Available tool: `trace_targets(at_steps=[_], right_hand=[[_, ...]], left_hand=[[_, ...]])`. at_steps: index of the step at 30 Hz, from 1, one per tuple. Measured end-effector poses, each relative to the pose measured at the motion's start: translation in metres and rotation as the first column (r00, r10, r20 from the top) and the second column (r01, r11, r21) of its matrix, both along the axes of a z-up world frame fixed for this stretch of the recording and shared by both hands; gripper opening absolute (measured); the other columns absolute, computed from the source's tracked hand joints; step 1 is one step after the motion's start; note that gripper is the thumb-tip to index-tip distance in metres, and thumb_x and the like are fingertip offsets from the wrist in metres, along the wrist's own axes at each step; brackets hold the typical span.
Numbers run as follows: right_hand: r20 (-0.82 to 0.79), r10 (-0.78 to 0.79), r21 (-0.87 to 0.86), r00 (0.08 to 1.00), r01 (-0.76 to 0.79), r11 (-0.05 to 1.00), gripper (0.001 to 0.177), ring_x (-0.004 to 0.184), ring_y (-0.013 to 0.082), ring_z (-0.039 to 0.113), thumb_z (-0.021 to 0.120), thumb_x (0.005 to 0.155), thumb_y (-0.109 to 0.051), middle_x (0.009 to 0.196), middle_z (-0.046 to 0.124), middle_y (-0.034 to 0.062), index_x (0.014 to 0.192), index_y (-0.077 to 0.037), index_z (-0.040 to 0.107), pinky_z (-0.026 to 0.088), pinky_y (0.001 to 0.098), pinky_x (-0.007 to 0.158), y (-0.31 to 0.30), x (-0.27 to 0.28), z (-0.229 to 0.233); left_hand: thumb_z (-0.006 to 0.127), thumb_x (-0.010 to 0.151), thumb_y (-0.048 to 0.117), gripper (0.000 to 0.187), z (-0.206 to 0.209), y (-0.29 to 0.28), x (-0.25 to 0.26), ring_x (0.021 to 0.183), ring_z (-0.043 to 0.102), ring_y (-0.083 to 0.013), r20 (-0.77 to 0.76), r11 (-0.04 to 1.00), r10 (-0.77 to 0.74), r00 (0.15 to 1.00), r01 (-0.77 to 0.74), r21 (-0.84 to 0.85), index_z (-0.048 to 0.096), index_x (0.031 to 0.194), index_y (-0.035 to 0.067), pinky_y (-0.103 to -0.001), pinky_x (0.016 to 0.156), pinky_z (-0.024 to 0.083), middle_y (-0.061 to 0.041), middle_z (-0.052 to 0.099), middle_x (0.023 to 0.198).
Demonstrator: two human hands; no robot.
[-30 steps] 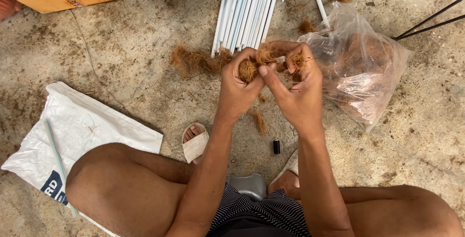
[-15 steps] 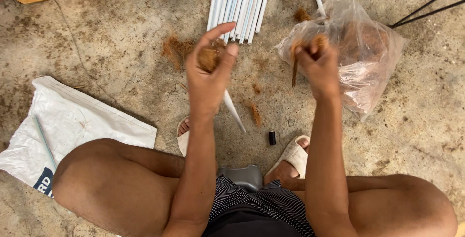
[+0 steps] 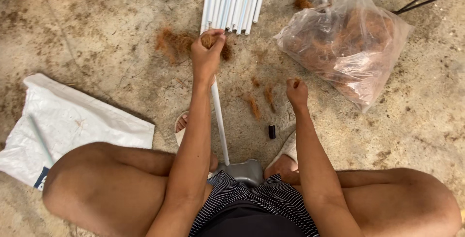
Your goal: The person sits on the floor and inserts coconut coir fibers into white plastic tubes to assemble broom heads. They repeatedly gather fibers, push them into the tube, and adjust the bundle by hand.
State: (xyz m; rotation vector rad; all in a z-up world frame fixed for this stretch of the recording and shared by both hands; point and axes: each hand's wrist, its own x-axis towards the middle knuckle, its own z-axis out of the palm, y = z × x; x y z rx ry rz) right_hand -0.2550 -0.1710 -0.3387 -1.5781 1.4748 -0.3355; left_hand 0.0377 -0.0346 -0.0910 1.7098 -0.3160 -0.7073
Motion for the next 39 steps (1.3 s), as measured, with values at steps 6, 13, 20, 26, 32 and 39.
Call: trace_targets(at_steps=[6,13,20,26,32,39], right_hand=[[-0.691,-0.042,-0.21,0.721,-0.145,0.967,0.056,0.126,0.0477,0.039,0.069,0.093,-0.039,0.138,0.043,0.0287,0.125,0.004,0.052,0.034,0.0689,0.096,0.011,-0.004,0.019],[-0.59,0.302,-0.04,0.749,-0.401,0.915,0.058,0.125,0.0415,0.045,0.074,0.09,-0.044,0.132,0.049,0.0265,0.123,0.001,0.059,0.04,0.06,0.103,0.067,0.037,0.045],[0.115,0.12,0.209,0.986,-0.142,0.968,0.02,0.085,0.024,0.065,0.044,0.104,-0.023,0.099,0.063,0.0083,0.117,-0.009,0.051,0.061,0.0433,0.072,0.071,0.05,0.066],[0.726,-0.014,0.316,0.687,-0.316,0.895,0.03,0.067,0.011,0.044,0.039,0.117,-0.033,0.078,0.042,-0.0016,0.1,-0.01,0.049,0.049,0.0273,0.063,0.045,0.1,0.183],[0.836,0.242,-0.007,0.493,-0.431,0.902,0.041,0.055,0.012,0.032,0.043,0.114,-0.039,0.066,0.031,-0.0021,0.083,-0.013,0.043,0.032,0.0295,0.049,0.059,0.113,0.306],[0.562,0.408,-0.289,0.72,-0.291,0.912,0.05,0.084,0.014,0.05,0.04,0.117,-0.045,0.098,0.063,0.0076,0.125,-0.005,0.068,0.041,0.0282,0.069,0.057,0.098,0.34]], left_hand=[[0.072,0.093,0.009,0.016,-0.006,-0.002,-0.012,0.071,0.066,0.0018,0.069,0.981,-0.002,0.998,0.015,-0.192,0.076,0.107,0.01,-0.018,0.066,0.055,0.004,0.076,0.094],[0.073,0.094,0.012,0.015,0.048,0.004,-0.031,0.046,0.039,-0.0036,-0.024,0.982,-0.054,0.998,0.049,-0.182,0.077,0.108,0.008,-0.022,0.041,0.029,0.001,0.067,0.074],[0.072,0.1,0.019,0.018,0.101,0.036,-0.03,0.063,0.051,-0.0067,0.243,0.913,-0.009,0.97,0.107,-0.395,0.073,0.114,0.008,-0.027,0.06,0.044,-0.004,0.074,0.099],[0.073,0.101,0.03,0.025,0.11,0.037,-0.046,0.114,0.071,-0.0216,0.39,0.87,-0.068,0.918,0.246,-0.427,0.072,0.117,0.01,-0.047,0.107,0.057,-0.008,0.075,0.119],[0.071,0.098,0.037,0.033,0.11,0.038,-0.068,0.119,0.069,-0.0226,0.391,0.894,-0.037,0.92,0.205,-0.399,0.072,0.118,0.01,-0.048,0.112,0.05,-0.008,0.075,0.122],[0.073,0.097,0.03,0.035,0.107,0.045,-0.078,0.073,0.062,-0.0181,0.029,0.889,-0.052,0.998,0.059,-0.455,0.073,0.121,0.005,-0.036,0.063,0.049,-0.012,0.073,0.105]])
